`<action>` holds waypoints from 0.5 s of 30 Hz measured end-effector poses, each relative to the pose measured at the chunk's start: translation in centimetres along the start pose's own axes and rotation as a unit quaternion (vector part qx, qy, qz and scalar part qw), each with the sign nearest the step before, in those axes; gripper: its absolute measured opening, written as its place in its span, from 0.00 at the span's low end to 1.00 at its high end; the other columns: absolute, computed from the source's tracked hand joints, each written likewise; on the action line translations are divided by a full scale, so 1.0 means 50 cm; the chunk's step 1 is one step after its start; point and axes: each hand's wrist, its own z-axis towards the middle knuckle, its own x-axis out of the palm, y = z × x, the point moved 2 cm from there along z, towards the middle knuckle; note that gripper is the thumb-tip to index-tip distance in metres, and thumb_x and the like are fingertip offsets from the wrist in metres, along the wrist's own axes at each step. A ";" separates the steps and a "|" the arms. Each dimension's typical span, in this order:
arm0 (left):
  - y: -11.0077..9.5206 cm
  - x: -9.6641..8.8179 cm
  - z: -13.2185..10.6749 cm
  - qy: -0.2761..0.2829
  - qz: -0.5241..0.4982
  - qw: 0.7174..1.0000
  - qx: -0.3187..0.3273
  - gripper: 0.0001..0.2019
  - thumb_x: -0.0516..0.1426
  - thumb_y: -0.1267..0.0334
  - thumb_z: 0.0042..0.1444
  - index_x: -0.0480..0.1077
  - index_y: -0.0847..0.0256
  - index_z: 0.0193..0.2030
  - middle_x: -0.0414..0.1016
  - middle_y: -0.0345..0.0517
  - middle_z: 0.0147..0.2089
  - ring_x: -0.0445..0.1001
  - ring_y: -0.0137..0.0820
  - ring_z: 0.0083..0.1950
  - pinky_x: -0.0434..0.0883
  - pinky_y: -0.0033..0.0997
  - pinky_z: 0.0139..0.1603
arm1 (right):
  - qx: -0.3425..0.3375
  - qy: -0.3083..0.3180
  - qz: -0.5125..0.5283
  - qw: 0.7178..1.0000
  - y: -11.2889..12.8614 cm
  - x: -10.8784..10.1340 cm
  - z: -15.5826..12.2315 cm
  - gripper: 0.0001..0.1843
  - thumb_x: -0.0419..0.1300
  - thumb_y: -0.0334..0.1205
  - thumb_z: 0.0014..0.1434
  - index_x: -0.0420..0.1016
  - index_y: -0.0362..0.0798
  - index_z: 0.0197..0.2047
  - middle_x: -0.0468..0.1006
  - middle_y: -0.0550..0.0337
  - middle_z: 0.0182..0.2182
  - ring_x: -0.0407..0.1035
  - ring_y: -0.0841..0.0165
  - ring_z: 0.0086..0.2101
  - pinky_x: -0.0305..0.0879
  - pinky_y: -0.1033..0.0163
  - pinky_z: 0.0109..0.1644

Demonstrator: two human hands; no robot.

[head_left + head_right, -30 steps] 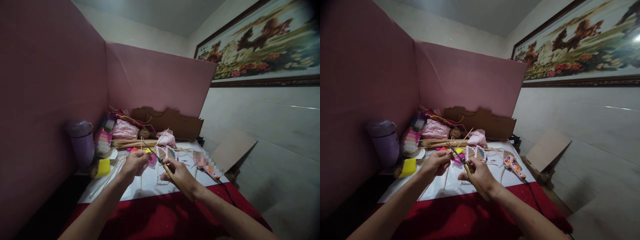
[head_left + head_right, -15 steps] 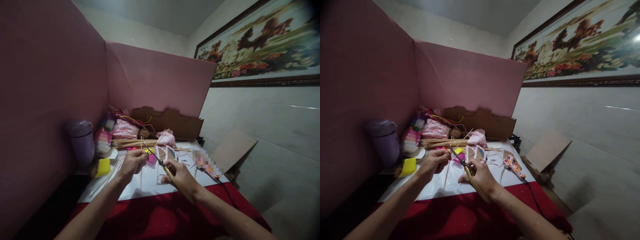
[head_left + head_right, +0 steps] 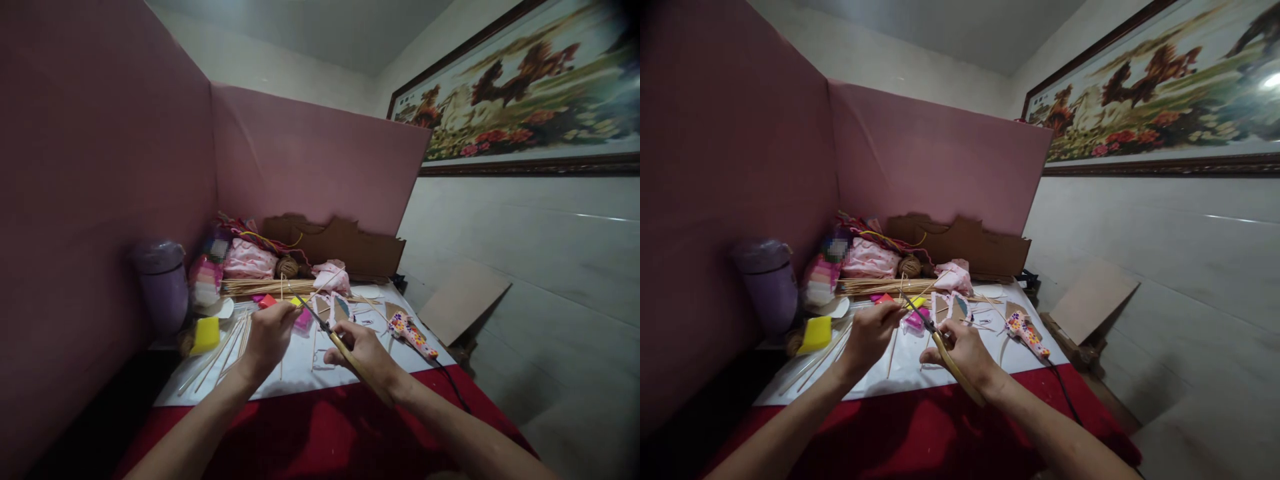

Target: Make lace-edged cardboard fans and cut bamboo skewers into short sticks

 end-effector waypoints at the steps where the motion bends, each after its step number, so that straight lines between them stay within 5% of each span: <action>1: -0.002 0.000 -0.002 -0.010 0.041 0.999 0.034 0.12 0.56 0.59 0.51 0.67 0.63 0.21 0.66 0.41 0.21 0.61 0.24 0.24 0.56 0.25 0.27 | 0.002 -0.001 0.000 1.000 0.001 0.001 0.000 0.18 0.67 0.47 0.41 0.64 0.46 0.26 0.59 0.71 0.18 0.51 0.76 0.21 0.48 0.70 0.23; 4: -0.002 -0.004 0.001 0.020 0.031 0.999 0.019 0.13 0.54 0.60 0.52 0.65 0.63 0.20 0.61 0.38 0.19 0.57 0.23 0.22 0.54 0.25 0.25 | -0.001 0.011 0.010 1.000 0.004 0.003 -0.001 0.19 0.67 0.48 0.41 0.63 0.47 0.26 0.58 0.71 0.17 0.50 0.77 0.20 0.49 0.70 0.23; 7: 0.001 -0.010 0.009 0.093 -0.123 0.982 -0.106 0.14 0.56 0.56 0.48 0.62 0.62 0.19 0.53 0.34 0.16 0.50 0.20 0.18 0.48 0.22 0.18 | -0.023 0.028 0.011 0.999 0.005 -0.002 -0.001 0.19 0.68 0.48 0.41 0.63 0.47 0.26 0.57 0.72 0.18 0.49 0.77 0.21 0.48 0.70 0.23; 11: 0.002 -0.013 0.012 0.167 -0.288 0.904 -0.268 0.16 0.61 0.55 0.40 0.58 0.61 0.18 0.49 0.29 0.12 0.41 0.16 0.13 0.38 0.20 0.13 | -0.051 0.047 -0.016 0.997 0.007 -0.013 -0.001 0.19 0.69 0.46 0.40 0.64 0.46 0.28 0.58 0.72 0.17 0.50 0.76 0.21 0.47 0.70 0.23; 15: -0.003 -0.012 0.004 0.227 -0.390 0.824 -0.343 0.18 0.65 0.61 0.33 0.56 0.61 0.18 0.49 0.28 0.11 0.41 0.14 0.12 0.39 0.18 0.11 | -0.066 0.063 -0.011 0.996 0.004 -0.022 -0.004 0.20 0.69 0.47 0.39 0.65 0.47 0.30 0.58 0.72 0.17 0.50 0.76 0.21 0.47 0.70 0.22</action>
